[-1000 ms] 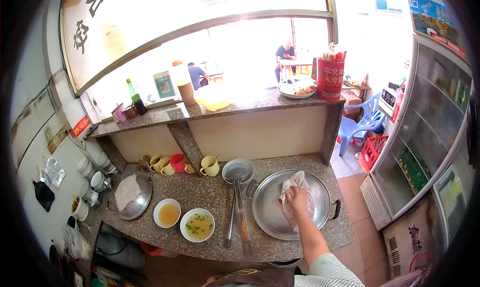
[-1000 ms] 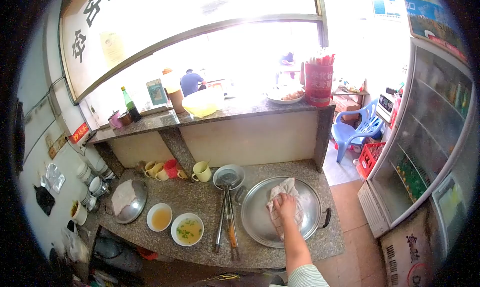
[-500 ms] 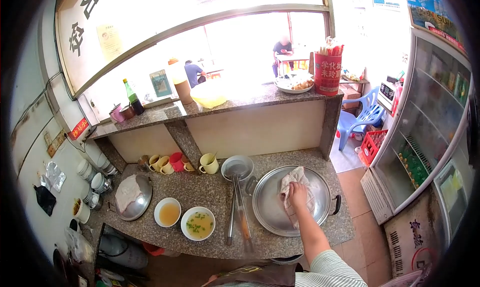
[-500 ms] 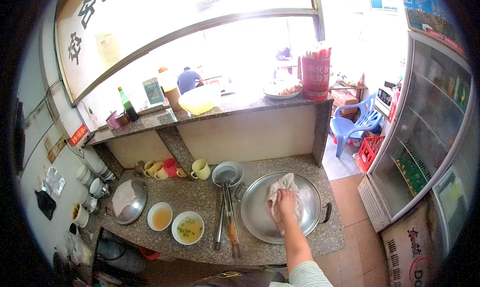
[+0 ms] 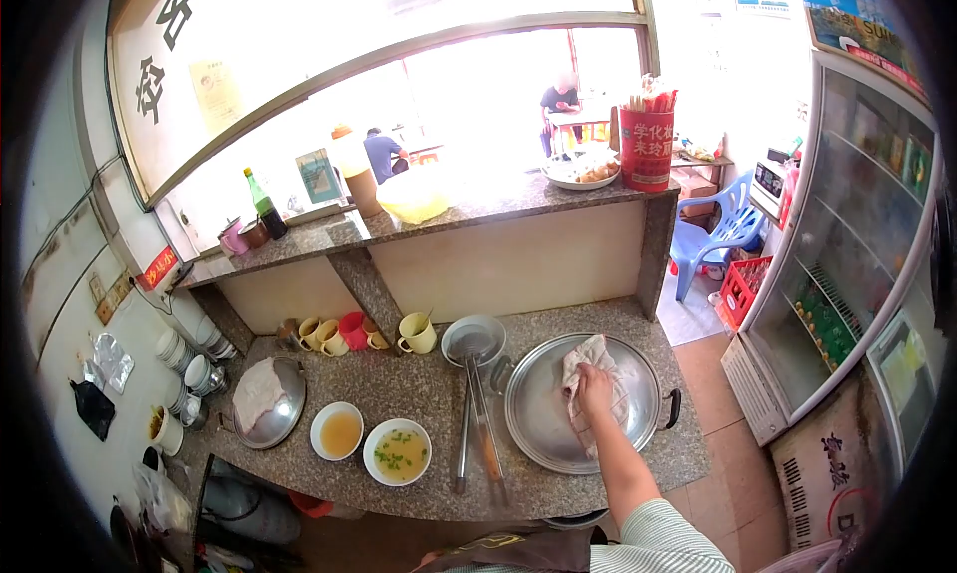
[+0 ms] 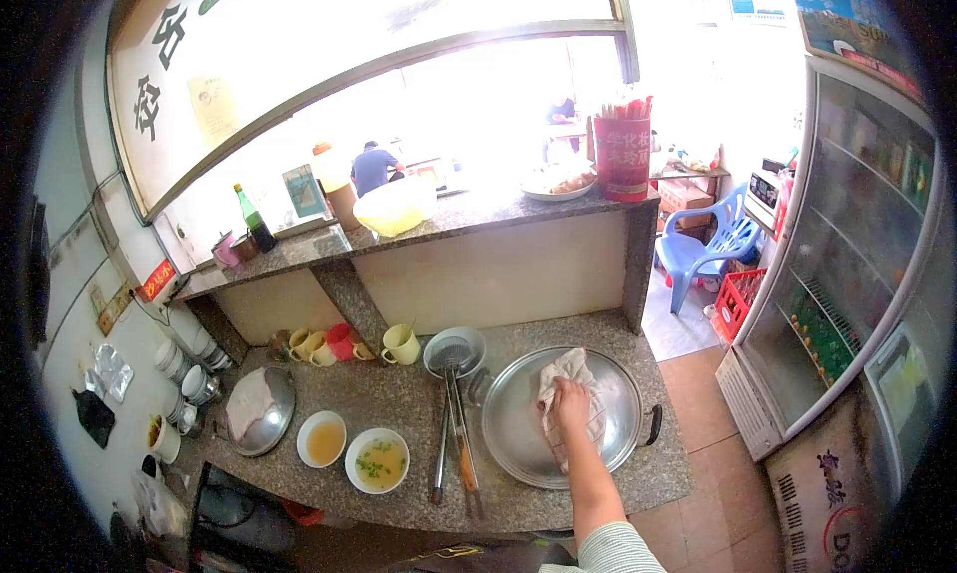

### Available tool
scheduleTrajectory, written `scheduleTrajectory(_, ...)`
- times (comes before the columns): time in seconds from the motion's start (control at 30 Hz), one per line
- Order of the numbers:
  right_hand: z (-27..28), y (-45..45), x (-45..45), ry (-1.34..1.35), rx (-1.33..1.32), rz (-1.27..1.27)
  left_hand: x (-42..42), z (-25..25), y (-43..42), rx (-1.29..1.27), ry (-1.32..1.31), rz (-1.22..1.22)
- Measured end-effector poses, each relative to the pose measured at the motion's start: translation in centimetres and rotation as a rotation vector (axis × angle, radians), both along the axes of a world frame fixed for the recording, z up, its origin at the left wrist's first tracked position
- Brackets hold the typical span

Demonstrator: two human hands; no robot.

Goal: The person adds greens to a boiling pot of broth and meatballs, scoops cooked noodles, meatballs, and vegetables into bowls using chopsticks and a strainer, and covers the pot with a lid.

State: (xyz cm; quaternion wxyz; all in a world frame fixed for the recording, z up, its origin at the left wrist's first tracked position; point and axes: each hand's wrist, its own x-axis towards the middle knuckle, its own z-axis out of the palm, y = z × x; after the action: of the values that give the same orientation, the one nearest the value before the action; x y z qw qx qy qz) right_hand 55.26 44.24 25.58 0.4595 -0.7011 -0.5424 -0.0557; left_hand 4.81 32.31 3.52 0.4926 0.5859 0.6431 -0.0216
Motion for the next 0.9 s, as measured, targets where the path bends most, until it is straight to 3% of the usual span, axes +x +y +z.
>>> scheduleTrajectory(0.3,-0.1,0.0,-0.1,0.008,0.037,-0.021,0.4,0.9,-0.1,0.006,-0.008,-0.009)
scheduleTrajectory(0.73,0.0,-0.4,-0.3,-0.098,-0.16,-0.063,-0.3,0.5,-4.2,0.035,-0.054,-0.038)
scheduleTrajectory(0.9,-1.2,-0.1,-0.6,-0.186,-0.273,-0.152,-2.3,-1.7,-9.3,0.331,-0.231,-0.15)
